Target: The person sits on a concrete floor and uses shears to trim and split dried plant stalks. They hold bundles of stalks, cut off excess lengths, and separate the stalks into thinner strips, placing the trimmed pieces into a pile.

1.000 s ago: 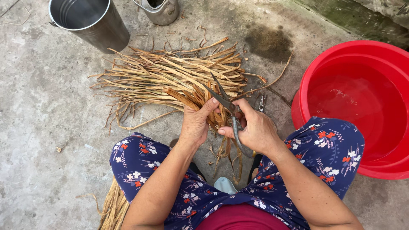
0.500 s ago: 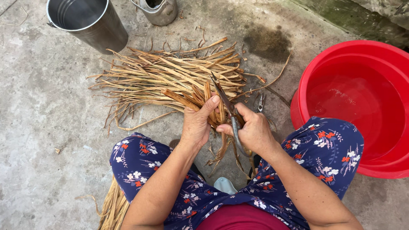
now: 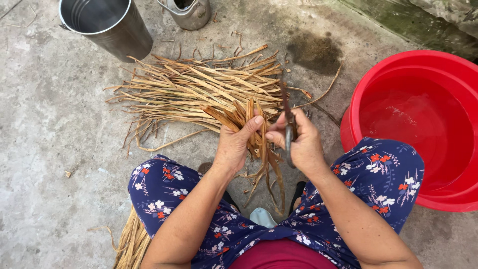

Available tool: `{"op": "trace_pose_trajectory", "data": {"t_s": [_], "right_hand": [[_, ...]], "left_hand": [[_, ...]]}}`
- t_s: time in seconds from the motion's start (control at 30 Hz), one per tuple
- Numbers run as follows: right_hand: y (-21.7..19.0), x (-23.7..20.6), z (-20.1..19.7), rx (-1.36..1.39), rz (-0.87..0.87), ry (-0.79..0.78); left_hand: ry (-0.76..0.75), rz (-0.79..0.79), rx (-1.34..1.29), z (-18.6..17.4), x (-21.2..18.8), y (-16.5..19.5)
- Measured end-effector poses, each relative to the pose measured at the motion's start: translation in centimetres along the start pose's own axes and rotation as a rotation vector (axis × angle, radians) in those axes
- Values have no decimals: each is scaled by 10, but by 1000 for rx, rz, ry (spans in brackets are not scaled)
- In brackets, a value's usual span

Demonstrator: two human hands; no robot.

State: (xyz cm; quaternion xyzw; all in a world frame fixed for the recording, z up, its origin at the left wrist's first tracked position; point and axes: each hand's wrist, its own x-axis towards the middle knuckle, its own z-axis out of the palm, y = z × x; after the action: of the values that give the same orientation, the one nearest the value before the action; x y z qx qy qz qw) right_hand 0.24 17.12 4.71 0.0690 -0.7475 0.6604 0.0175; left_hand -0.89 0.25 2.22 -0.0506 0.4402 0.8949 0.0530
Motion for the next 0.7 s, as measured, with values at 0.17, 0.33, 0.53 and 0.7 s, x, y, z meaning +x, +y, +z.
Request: {"op": "trace_pose_trajectory", "data": {"t_s": [0.17, 0.33, 0.53, 0.7], "right_hand": [[12, 3, 2, 47, -120, -6], [5, 8, -5, 159, -5, 53], [-3, -3, 1, 345, -131, 16], [5, 4, -2, 207, -120, 28]], "left_hand": [[-78, -53, 6, 7, -4, -7], [-98, -100, 157, 11, 2, -12], [-21, 2, 525, 23, -2, -22], [-239, 88, 670, 28, -5, -20]]}}
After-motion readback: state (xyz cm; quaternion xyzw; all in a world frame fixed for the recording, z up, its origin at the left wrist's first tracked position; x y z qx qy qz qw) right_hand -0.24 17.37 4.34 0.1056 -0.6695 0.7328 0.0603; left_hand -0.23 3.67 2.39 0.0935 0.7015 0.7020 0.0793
